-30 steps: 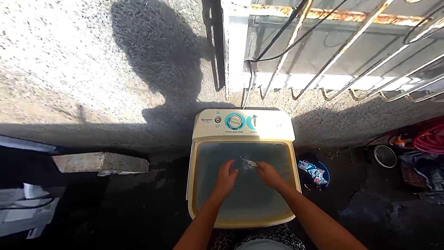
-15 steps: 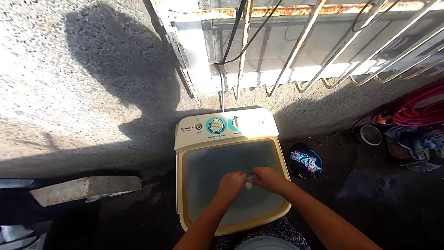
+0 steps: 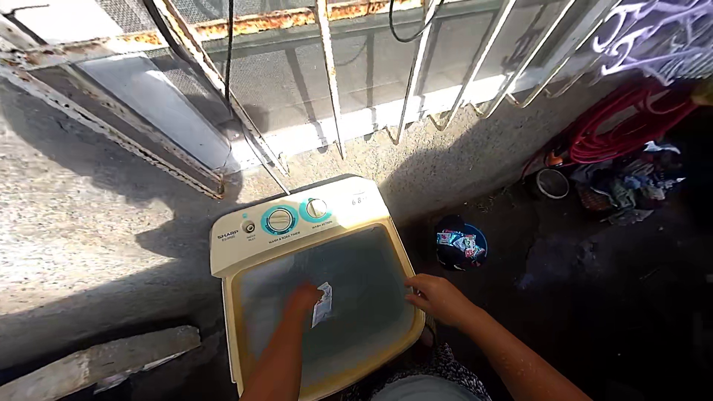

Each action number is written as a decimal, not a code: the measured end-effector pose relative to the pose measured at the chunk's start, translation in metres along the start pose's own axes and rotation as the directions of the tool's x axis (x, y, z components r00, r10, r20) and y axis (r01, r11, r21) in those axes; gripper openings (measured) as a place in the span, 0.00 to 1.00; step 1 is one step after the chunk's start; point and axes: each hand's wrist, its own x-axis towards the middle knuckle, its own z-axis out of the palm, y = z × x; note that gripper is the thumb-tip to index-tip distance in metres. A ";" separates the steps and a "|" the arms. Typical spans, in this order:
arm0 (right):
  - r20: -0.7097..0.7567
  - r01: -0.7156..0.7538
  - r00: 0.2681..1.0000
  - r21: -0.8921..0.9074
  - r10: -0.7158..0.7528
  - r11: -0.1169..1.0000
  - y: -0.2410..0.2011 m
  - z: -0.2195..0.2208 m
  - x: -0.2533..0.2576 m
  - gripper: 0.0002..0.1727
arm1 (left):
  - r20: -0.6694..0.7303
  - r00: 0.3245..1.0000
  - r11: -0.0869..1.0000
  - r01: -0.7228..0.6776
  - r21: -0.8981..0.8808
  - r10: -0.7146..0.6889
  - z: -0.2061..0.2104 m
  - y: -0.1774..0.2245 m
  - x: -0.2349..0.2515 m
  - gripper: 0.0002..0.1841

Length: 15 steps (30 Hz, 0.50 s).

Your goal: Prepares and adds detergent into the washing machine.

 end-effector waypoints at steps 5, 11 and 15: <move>-0.064 0.006 0.998 0.114 0.002 0.993 0.046 -0.006 -0.040 0.19 | -0.194 0.981 0.962 -0.075 -0.261 0.024 0.013 0.010 -0.004 0.25; 0.016 -0.153 0.988 0.140 0.152 0.978 0.133 -0.022 -0.101 0.21 | -0.425 0.905 0.969 -0.116 -0.218 0.012 0.037 0.052 -0.029 0.25; 0.019 -0.246 0.969 0.134 0.246 0.960 0.197 -0.040 -0.144 0.21 | -0.467 0.880 0.963 -0.046 -0.264 -0.086 0.057 0.062 -0.032 0.27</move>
